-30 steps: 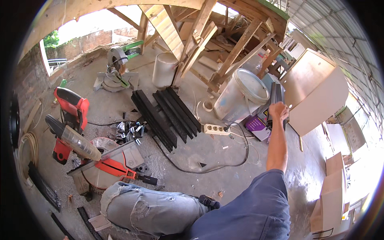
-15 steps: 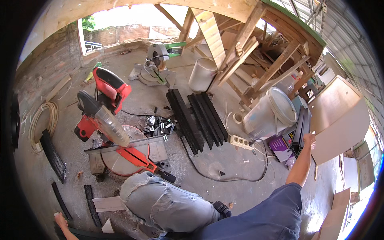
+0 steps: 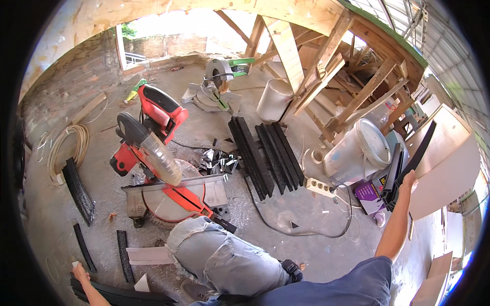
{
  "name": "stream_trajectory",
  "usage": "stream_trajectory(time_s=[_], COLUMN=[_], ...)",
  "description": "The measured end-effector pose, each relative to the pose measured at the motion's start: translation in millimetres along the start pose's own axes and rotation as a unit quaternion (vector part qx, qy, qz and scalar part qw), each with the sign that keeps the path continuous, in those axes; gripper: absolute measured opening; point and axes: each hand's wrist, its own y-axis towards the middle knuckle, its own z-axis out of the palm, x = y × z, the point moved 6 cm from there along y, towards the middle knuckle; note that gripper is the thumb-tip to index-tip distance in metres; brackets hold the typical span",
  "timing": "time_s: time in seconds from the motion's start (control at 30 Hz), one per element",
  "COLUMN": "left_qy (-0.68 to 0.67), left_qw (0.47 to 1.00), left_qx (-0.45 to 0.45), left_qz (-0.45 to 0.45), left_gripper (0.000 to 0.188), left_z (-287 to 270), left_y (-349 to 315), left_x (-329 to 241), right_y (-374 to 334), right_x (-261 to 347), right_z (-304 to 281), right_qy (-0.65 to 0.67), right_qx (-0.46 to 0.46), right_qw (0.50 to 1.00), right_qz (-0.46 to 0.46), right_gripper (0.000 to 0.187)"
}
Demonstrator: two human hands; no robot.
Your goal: The person uses a miter saw to cut a black strip, picks up the cut piece, and places it with others on the floor.
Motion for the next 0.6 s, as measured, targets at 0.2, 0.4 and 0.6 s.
stream_trajectory(time_s=[0.2,0.4,0.6], left_qy=[-0.058,-0.002,0.098], left_qw=[0.998,0.998,0.942], left_qx=[-0.018,0.047,-0.082], left_qz=[0.001,0.048,0.311], left_gripper=[0.03,0.03,0.041], left_z=[-5,-14,-54], left_y=[-18,-12,-40], left_x=[-16,-38,-120], right_y=[-93,-191,-304], right_x=[91,190,245], right_z=[-36,-92,-88], right_qy=[0.164,0.406,0.616], right_qx=[-0.017,-0.068,0.108], right_qw=[0.986,0.899,0.745], right_qz=[0.018,-0.151,-0.232], right_gripper=[0.065,0.055,0.041])
